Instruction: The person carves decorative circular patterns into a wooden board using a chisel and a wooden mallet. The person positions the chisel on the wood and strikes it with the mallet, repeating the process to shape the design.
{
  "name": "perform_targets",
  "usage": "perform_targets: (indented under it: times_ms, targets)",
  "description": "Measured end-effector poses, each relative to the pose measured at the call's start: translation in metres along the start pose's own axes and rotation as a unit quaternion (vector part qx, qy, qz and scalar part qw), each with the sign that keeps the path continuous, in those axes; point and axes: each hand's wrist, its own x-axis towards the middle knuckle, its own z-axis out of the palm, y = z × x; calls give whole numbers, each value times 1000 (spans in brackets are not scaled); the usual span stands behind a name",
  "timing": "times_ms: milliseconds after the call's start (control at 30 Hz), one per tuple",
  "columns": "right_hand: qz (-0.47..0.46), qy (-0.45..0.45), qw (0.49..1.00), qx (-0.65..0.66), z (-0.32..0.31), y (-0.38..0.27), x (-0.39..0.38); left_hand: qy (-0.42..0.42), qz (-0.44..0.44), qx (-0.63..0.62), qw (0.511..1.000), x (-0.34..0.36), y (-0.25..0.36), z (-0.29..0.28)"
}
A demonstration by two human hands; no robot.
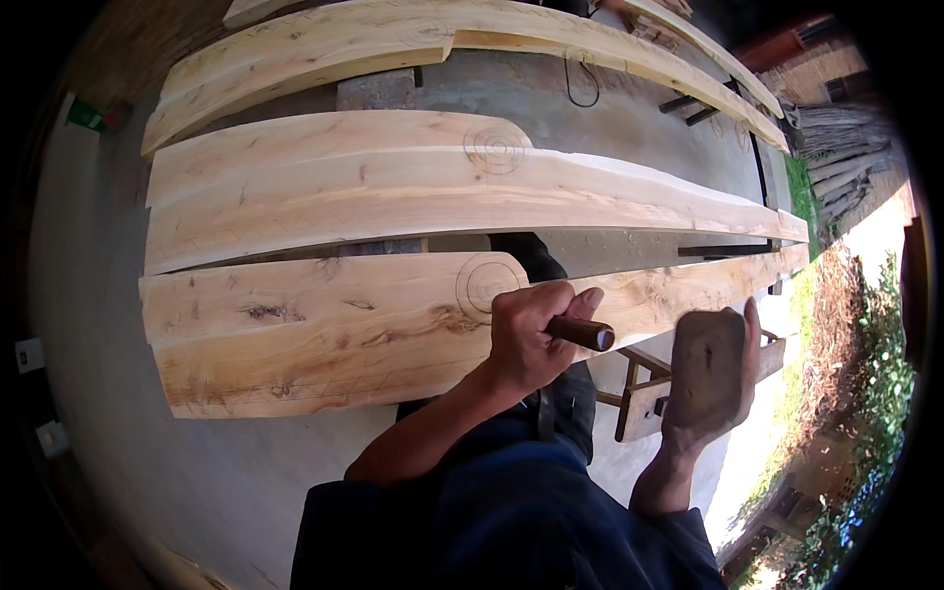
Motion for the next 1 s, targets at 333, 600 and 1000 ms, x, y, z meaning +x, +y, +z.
perform_targets:
  times_ms: [333, 600, 1000]
  targets:
    - [526, -105, 797, 277, 80, 87, -91, 203, -154, -273, 927, 15, -5, -42]
    - [496, -167, 820, 233, 86, 88, -93, 245, -175, -253, 919, 17, -8, -34]
    - [487, -170, 829, 217, 87, 92, -95, 239, -198, -229, 923, 17, -17, -31]
